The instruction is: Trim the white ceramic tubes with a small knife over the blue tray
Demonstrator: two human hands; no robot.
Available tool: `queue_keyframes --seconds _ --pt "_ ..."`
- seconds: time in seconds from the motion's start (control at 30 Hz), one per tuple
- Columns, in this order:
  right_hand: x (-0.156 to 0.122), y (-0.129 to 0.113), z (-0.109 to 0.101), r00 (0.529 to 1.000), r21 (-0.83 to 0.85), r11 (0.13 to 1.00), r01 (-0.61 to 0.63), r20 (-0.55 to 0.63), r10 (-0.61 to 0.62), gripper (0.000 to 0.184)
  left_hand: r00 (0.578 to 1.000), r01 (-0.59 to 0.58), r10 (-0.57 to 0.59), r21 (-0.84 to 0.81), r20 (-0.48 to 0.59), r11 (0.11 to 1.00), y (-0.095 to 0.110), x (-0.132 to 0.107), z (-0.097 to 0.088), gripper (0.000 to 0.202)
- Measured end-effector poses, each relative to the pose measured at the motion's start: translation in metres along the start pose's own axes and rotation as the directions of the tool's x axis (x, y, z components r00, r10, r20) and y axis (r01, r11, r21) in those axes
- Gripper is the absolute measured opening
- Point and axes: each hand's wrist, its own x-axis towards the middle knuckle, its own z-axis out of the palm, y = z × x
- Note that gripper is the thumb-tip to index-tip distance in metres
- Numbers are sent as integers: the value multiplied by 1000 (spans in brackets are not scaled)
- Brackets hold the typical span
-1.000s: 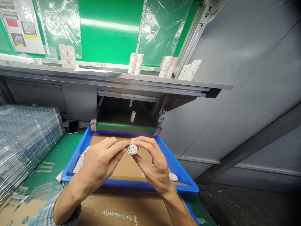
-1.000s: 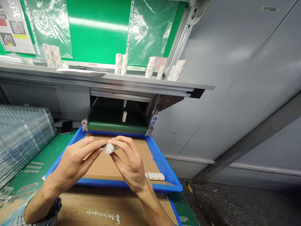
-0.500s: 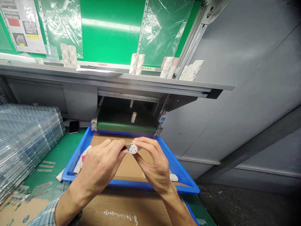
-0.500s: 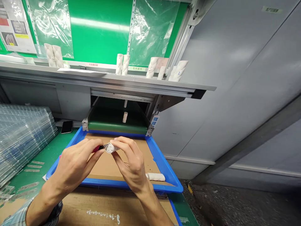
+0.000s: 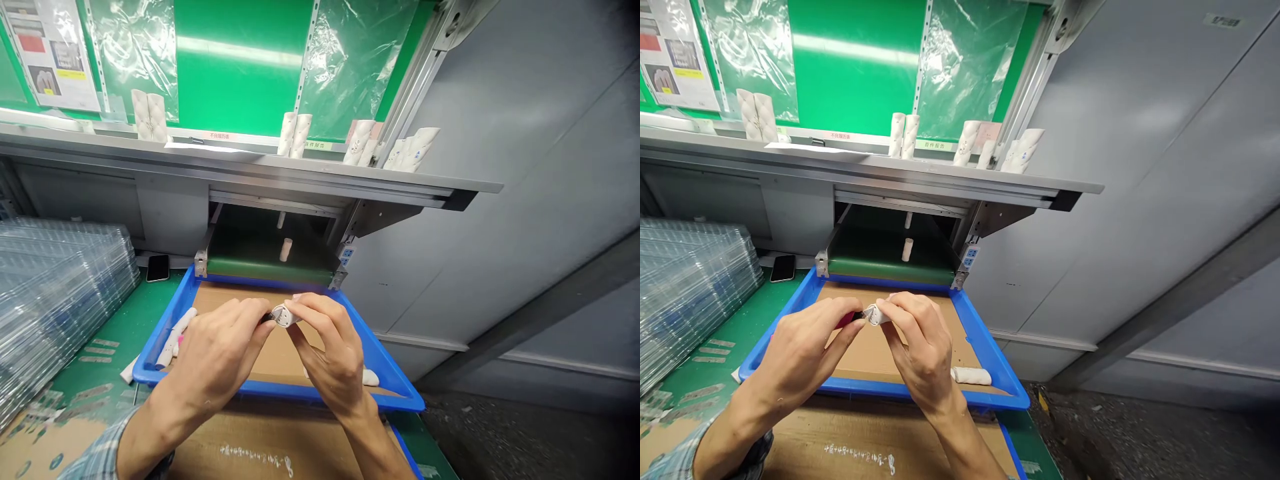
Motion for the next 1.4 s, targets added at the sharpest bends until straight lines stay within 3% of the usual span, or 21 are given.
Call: queue_keyframes --seconds 0.23,0.4,0.47,0.53,0.63,0.8,0.97,1.23,1.4 --pt "-1 -1 1 996 -132 988 76 -33 -81 27 974 217 -185 -314 130 924 8 1 0 10" --pt "-4 -1 3 997 -162 985 62 -39 -69 30 895 435 -280 -547 346 715 9 7 -5 21" --pt "-5 -1 4 999 -142 990 27 -43 -33 34 883 466 -273 -640 382 611 9 8 -7 25" --pt "-6 -1 6 999 -77 997 -24 -45 20 36 891 453 -268 -688 366 566 7 6 -9 26" --pt "-6 -3 6 994 74 992 -102 -36 105 36 921 389 -263 -657 287 646 4 3 -8 23" --pt "-8 -6 5 979 302 934 -192 -5 203 37 947 321 -238 -599 217 734 -2 1 -2 42" --pt "-12 -9 5 972 446 866 -226 50 228 42 947 316 -211 -586 241 746 -2 1 -4 20" --pt "-8 -20 -8 994 429 896 -109 25 109 47 957 257 -86 -676 277 691 -5 -5 -15 16" --pt "-9 -32 -19 1000 432 902 -11 3 11 47 967 162 18 -664 255 730 -8 -14 -26 20"
